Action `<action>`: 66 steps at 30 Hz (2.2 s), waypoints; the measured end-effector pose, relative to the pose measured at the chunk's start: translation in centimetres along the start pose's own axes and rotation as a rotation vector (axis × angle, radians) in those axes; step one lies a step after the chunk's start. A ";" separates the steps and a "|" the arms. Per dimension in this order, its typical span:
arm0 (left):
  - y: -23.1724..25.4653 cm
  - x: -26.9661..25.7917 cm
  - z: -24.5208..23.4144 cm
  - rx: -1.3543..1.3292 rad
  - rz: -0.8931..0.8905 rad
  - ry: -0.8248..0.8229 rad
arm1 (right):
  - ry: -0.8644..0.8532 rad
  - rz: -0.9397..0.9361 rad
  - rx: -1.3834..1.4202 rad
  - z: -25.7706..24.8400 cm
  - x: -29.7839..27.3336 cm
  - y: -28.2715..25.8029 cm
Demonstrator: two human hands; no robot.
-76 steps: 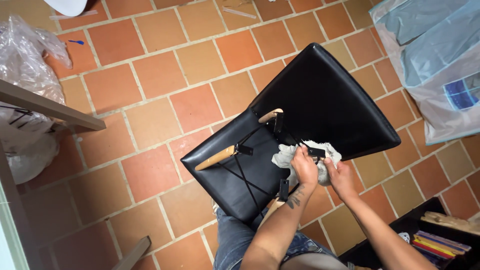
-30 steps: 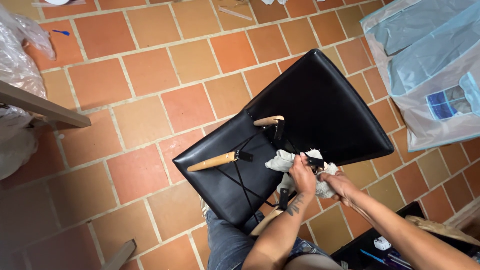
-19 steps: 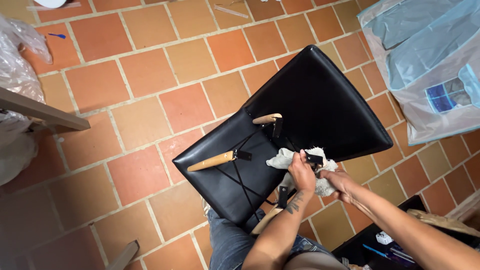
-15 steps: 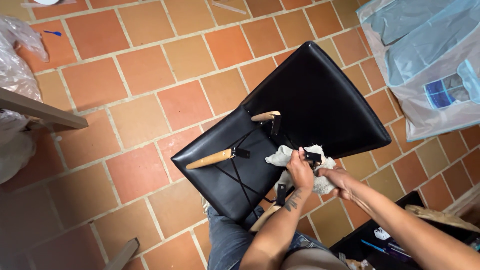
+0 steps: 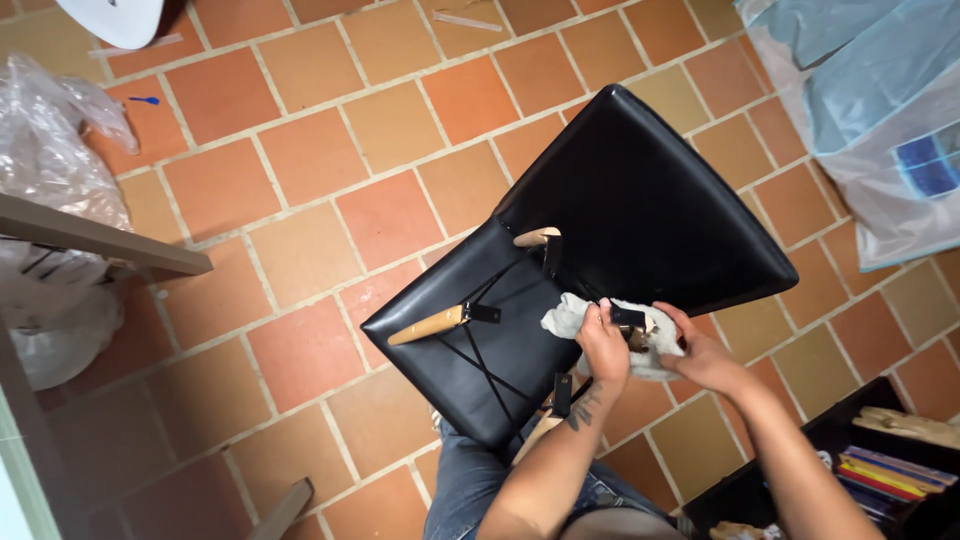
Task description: The person assembles a chair by attaching wooden legs to a black metal frame using an Allen key and screws. They tighten the screws on each leg, then place the frame onto a black chair seat to secure the remaining connections.
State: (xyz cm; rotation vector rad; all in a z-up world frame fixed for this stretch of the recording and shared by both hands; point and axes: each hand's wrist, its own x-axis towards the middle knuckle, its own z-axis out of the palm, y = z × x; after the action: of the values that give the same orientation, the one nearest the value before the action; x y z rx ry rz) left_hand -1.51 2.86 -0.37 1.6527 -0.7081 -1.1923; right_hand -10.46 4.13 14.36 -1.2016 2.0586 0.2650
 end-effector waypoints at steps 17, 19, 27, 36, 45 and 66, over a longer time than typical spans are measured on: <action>0.7 1.0 -1.5 0.005 -0.005 -0.044 | 0.251 -0.493 0.566 1.7 3.1 0.9; -0.6 1.6 -0.7 -0.028 -0.024 -0.053 | 0.294 -0.573 0.505 1.7 3.3 -0.1; -4.1 2.5 0.8 -0.144 -0.142 -0.087 | 0.305 -0.811 0.464 4.1 6.9 3.4; -2.3 2.5 0.2 -0.116 -0.133 -0.116 | 0.293 -0.836 0.427 3.4 6.5 3.1; -4.8 3.0 1.0 -0.101 -0.141 -0.092 | 0.383 -0.778 0.422 3.9 6.5 2.3; -2.4 1.0 0.3 -0.044 -0.014 -0.044 | 0.199 0.049 1.031 10.1 6.3 5.8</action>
State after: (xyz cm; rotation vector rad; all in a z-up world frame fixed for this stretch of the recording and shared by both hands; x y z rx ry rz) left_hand -1.59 2.82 -3.00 1.6017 -0.6947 -1.2492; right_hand -12.21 8.15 1.90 -0.5309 1.9344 -0.8361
